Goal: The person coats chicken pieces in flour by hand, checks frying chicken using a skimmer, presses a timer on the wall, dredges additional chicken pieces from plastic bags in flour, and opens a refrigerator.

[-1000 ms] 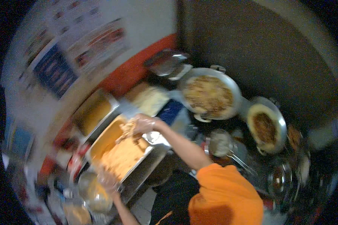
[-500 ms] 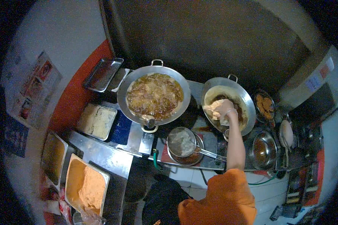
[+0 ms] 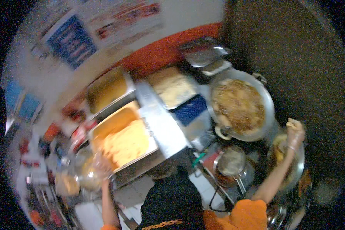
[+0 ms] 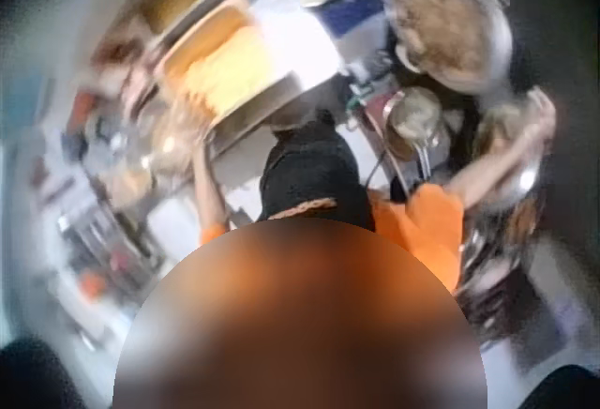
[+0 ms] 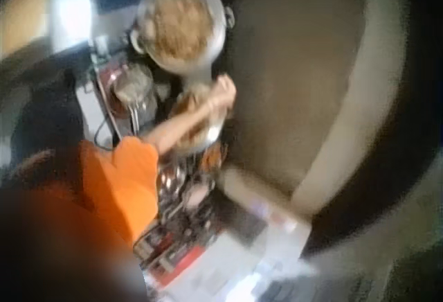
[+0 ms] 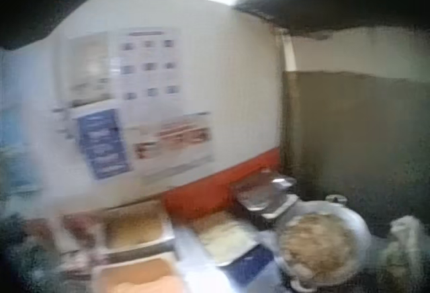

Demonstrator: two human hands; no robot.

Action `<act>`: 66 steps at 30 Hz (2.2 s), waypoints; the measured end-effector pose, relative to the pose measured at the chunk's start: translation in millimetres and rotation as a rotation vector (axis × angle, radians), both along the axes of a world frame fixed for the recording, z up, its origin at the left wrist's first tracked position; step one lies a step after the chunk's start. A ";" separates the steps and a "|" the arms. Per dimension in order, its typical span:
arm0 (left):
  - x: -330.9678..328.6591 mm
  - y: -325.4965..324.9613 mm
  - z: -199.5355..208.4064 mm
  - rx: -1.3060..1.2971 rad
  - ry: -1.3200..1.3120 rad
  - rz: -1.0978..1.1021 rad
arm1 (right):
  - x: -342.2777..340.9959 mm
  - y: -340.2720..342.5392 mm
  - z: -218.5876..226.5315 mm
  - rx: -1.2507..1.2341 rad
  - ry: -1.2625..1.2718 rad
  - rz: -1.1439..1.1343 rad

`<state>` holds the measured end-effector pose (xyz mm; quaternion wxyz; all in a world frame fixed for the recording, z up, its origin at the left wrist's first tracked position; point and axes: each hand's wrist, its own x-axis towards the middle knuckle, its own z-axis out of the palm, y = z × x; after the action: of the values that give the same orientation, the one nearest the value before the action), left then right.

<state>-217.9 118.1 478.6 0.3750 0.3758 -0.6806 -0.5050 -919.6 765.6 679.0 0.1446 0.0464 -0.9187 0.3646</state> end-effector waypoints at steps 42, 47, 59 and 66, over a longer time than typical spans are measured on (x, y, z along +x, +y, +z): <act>-68.0 19.7 57.0 -0.722 -0.268 0.335 | 366.7 -674.6 -130.3 0.756 -0.469 1.902; -76.5 18.6 76.6 -0.789 -0.259 0.310 | 362.7 -666.1 -192.5 0.786 -0.356 1.971; -73.7 22.3 70.6 -0.856 -0.339 0.344 | 372.9 -664.8 -171.6 0.534 -0.383 2.098; -64.1 22.8 66.0 -0.848 -0.435 0.319 | 446.8 -687.5 -144.0 0.583 -0.014 1.977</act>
<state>-282.0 141.0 544.5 0.4165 0.3862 -0.8225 -0.0300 -472.8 78.1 535.0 -0.2421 0.8126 -0.5234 0.0839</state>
